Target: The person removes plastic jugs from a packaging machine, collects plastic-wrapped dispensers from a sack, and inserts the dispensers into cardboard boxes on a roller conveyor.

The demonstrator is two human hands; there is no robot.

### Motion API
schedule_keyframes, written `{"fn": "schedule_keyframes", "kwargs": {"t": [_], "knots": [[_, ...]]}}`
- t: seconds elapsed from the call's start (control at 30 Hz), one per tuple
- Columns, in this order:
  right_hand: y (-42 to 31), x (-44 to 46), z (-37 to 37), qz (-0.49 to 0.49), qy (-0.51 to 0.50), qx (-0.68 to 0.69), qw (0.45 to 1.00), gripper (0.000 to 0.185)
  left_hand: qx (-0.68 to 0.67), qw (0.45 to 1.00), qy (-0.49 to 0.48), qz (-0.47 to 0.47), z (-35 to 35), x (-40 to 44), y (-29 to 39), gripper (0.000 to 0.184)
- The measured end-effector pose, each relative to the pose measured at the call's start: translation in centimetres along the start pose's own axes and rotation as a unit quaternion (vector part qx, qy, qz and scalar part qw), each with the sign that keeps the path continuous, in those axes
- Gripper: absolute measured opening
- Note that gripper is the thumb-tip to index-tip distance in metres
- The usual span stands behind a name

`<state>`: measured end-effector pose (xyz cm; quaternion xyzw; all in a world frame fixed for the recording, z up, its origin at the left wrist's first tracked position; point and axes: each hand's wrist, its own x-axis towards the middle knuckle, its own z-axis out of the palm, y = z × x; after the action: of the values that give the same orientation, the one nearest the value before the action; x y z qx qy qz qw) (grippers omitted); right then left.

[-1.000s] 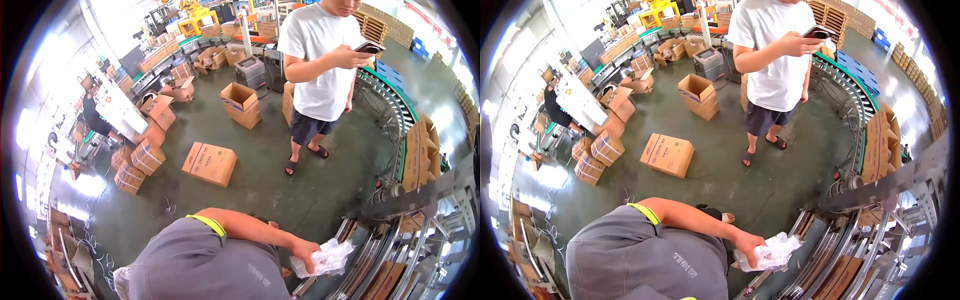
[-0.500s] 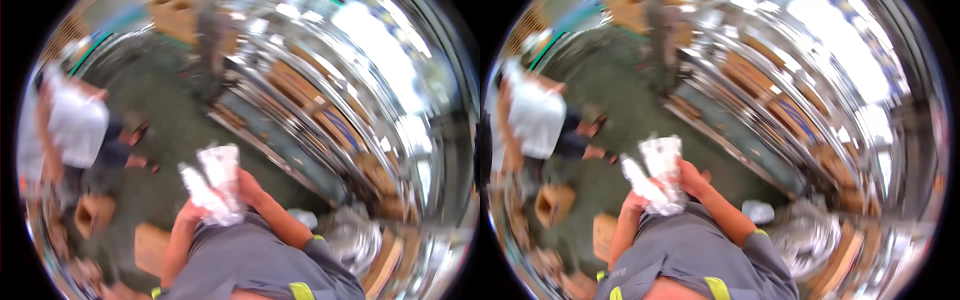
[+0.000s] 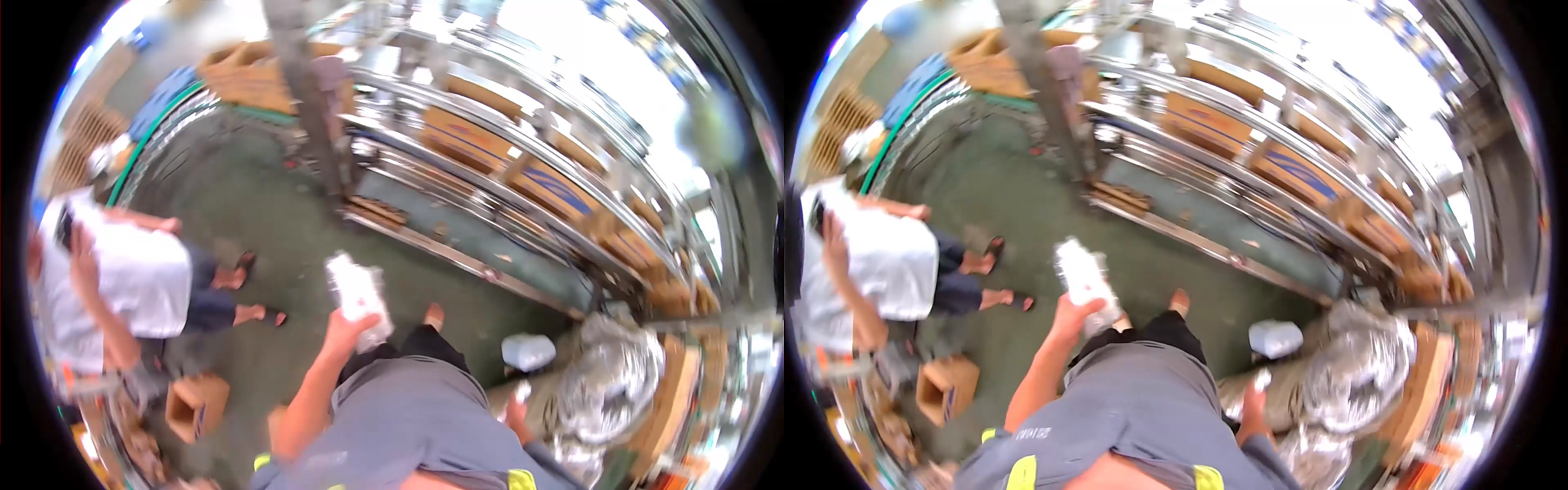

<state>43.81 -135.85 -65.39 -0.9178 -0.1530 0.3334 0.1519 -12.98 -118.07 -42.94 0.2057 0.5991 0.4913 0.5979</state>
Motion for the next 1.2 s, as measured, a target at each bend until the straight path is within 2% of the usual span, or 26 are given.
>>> {"fn": "schedule_keyframes", "kwargs": {"t": [0.1,0.17,0.23,0.33,0.4,0.47,0.53,0.57,0.6,0.63,0.7,0.73,0.77,0.8,0.83,0.87,0.9,0.93,0.97,1.0,1.03,1.07,1.1,1.13,1.17,1.2], "knots": [[2.1,-1.9,2.7,0.000,-0.060,-0.069,0.996,0.045,0.011,1.000,-0.011,-0.020,0.2,0.6,0.0,0.041],[0.1,-4.0,5.3,-0.033,-0.107,-0.090,0.990,0.044,0.076,0.997,-0.009,0.002,0.5,0.4,0.2,0.055],[-3.4,-5.6,7.4,-0.083,-0.142,-0.093,0.982,0.044,0.057,0.997,-0.052,-0.012,1.3,-0.4,1.2,0.054],[-10.9,-8.2,9.8,-0.174,-0.181,-0.032,0.967,0.043,0.108,0.990,-0.093,0.000,2.2,-0.4,-1.8,0.060],[-15.6,-10.6,10.2,-0.219,-0.201,0.036,0.954,0.043,0.210,0.970,-0.123,0.006,2.3,-0.9,-2.6,0.070],[-17.9,-13.6,9.3,-0.224,-0.212,0.066,0.949,0.042,0.207,0.970,-0.123,0.014,1.3,-2.6,-3.0,0.078],[-18.4,-15.3,7.8,-0.211,-0.210,0.053,0.953,0.042,0.294,0.950,-0.104,0.009,-0.3,-3.6,-5.5,0.087],[-17.2,-14.1,8.1,-0.239,-0.244,0.024,0.940,0.043,0.345,0.937,-0.038,0.029,-1.7,-3.9,-8.9,0.090],[-15.6,-12.4,8.7,-0.227,-0.248,-0.050,0.941,0.046,0.364,0.931,-0.027,0.024,-3.5,-5.1,-10.0,0.091],[-13.4,-10.2,9.4,-0.212,-0.275,-0.076,0.935,0.047,0.396,0.917,0.037,0.020,-5.1,-7.0,-11.5,0.091],[-9.9,-8.5,10.1,-0.222,-0.308,-0.138,0.915,0.046,0.396,0.909,0.120,-0.046,-8.2,-12.0,-13.7,0.092],[-8.5,-8.0,10.0,-0.249,-0.314,-0.170,0.900,0.045,0.380,0.906,0.186,-0.023,-9.5,-14.6,-16.1,0.088],[-6.2,-6.5,10.7,-0.248,-0.351,-0.102,0.897,0.041,0.353,0.908,0.220,-0.044,-10.3,-18.0,-16.3,0.080],[-5.3,-6.8,10.2,-0.221,-0.345,-0.106,0.906,0.036,0.342,0.899,0.267,-0.057,-10.5,-21.6,-16.2,0.071],[-3.7,-6.0,10.0,-0.194,-0.378,-0.082,0.902,0.033,0.286,0.912,0.289,-0.044,-12.1,-23.8,-19.6,0.068],[-1.6,-4.3,10.3,-0.162,-0.409,-0.055,0.896,0.031,0.219,0.919,0.326,-0.038,-12.0,-27.5,-19.8,0.068],[-0.2,-4.4,9.8,-0.151,-0.373,-0.036,0.915,0.030,0.194,0.907,0.364,-0.080,-12.4,-30.4,-21.5,0.073],[1.4,-5.1,9.7,-0.131,-0.328,-0.001,0.936,0.029,0.321,0.813,0.470,-0.121,-13.2,-32.3,-25.4,0.075],[2.7,-5.5,9.1,-0.112,-0.324,0.019,0.939,0.030,0.309,0.799,0.497,-0.141,-15.2,-34.0,-29.7,0.075],[4.6,-5.3,8.7,-0.066,-0.332,0.059,0.939,0.031,0.212,0.856,0.468,-0.057,-13.3,-37.2,-25.2,0.074],[4.3,-7.6,7.2,-0.065,-0.364,0.065,0.927,0.032,0.199,0.875,0.433,-0.090,-15.6,-38.7,-28.1,0.072],[5.5,-7.9,7.3,-0.084,-0.351,0.040,0.932,0.035,0.122,0.876,0.467,-0.012,-17.8,-39.5,-33.3,0.065],[5.4,-10.1,6.2,-0.148,-0.308,-0.048,0.939,0.040,0.186,0.829,0.525,-0.045,-20.9,-40.3,-39.1,0.059],[6.6,-9.6,6.8,-0.200,-0.286,-0.122,0.929,0.043,0.168,0.821,0.519,-0.171,-21.5,-41.6,-39.0,0.086],[6.5,-11.4,6.5,-0.208,-0.278,-0.134,0.928,0.044,0.090,0.843,0.501,-0.175,-24.4,-42.6,-43.8,0.086],[7.4,-12.0,6.5,-0.202,-0.268,-0.121,0.934,0.044,0.264,0.863,0.366,-0.228,-28.5,-44.8,-49.6,0.078]]}}
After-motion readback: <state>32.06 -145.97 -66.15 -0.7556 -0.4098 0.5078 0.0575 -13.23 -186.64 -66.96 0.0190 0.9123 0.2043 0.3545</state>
